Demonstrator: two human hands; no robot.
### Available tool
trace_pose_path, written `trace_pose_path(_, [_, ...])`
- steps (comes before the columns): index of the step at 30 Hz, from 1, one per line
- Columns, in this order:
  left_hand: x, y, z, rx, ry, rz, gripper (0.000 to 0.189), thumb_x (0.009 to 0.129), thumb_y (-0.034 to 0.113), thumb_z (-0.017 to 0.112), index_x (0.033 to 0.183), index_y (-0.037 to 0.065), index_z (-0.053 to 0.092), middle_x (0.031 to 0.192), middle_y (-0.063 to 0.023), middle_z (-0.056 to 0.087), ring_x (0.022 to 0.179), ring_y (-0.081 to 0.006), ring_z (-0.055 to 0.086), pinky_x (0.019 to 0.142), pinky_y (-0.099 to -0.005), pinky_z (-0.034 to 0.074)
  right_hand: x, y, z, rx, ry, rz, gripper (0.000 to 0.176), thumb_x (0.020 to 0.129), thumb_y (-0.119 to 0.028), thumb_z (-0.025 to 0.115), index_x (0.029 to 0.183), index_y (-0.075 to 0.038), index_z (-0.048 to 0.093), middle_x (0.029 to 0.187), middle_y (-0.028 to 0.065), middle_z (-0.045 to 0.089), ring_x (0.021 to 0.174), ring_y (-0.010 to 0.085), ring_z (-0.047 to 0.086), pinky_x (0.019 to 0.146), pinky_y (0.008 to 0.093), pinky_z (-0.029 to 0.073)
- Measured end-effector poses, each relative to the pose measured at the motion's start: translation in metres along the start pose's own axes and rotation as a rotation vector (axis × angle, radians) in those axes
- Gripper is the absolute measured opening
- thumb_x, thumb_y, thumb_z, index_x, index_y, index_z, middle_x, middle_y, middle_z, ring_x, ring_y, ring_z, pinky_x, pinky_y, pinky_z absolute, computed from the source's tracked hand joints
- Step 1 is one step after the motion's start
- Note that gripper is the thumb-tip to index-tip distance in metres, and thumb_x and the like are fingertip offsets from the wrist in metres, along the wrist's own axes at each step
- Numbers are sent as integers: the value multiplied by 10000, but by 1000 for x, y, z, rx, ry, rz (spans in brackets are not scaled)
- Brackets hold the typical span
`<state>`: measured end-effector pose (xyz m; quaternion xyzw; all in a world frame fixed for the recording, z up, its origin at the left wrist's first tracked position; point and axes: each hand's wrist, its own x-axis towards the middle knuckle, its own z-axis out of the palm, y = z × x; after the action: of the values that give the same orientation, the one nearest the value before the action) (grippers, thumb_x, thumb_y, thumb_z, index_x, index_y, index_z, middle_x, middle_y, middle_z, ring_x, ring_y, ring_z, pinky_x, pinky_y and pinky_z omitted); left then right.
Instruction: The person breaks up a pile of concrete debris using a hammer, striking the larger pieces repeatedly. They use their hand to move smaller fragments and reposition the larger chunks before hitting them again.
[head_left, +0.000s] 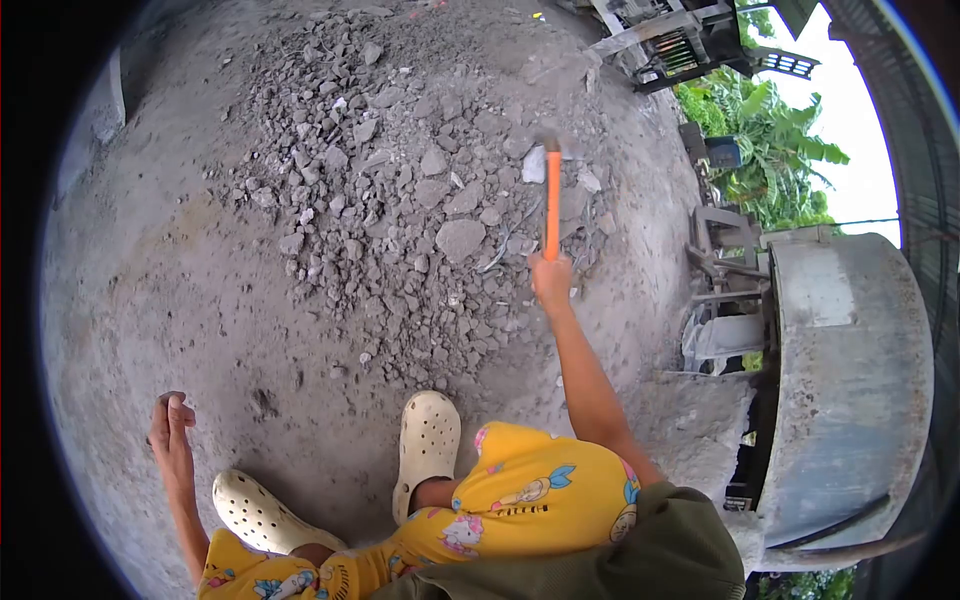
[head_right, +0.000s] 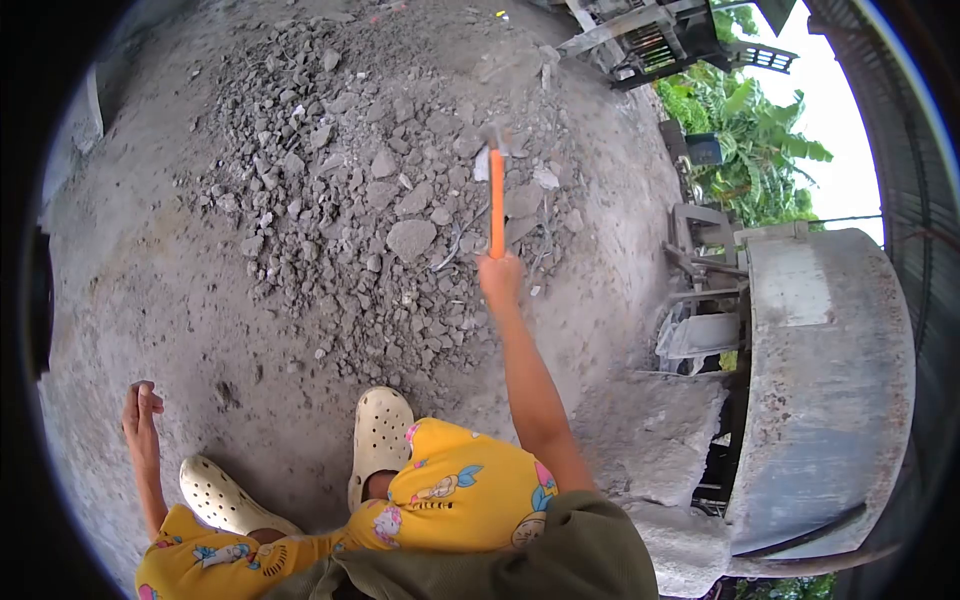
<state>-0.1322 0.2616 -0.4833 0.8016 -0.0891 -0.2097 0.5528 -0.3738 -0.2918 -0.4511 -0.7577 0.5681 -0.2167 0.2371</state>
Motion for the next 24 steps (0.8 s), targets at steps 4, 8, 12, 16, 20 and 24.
trace_pose_path(4, [-17,-21,-20,32,27,-17,352,911,334,436,908,-1,547,662,-22,464,633,-102,428,606,-236,372,-44,-38,0,334,-367,344,179,680,-76,631,765,-3,492,495,19,437,348,125,402,332,282,340])
trace_pose_path(8, [-35,-56,-41,28,95,0,332,917,331,434,920,22,556,649,-5,463,606,-86,434,572,-234,376,-44,-103,-48,563,-326,217,177,712,-84,645,771,-25,489,494,14,441,359,111,409,337,260,342])
trace_pose_path(12, [-31,-48,-39,51,118,-66,348,918,342,426,928,20,558,653,-2,468,605,-89,436,583,-239,382,-30,-184,-127,790,-40,-312,168,751,-101,656,723,-48,499,514,16,442,424,109,441,402,249,390])
trace_pose_path(16, [-12,-37,-18,85,46,-64,368,916,358,421,935,16,558,665,-8,476,616,-96,442,603,-248,388,-12,-217,-150,928,273,-819,153,780,-62,594,721,-30,456,525,34,441,431,102,424,405,247,397])
trace_pose_path(20, [5,-26,1,9,40,-36,350,923,332,411,927,12,554,661,-14,466,625,-102,422,612,-246,370,-20,-85,-67,537,322,-487,87,777,-58,543,726,-34,477,502,33,449,417,121,442,398,258,383])
trace_pose_path(24, [-2,-24,-11,29,50,-13,344,922,329,416,927,12,549,659,-11,458,625,-101,416,617,-244,370,-35,-14,-8,267,-276,427,126,718,-83,606,701,-52,484,489,10,425,352,135,403,326,305,341])
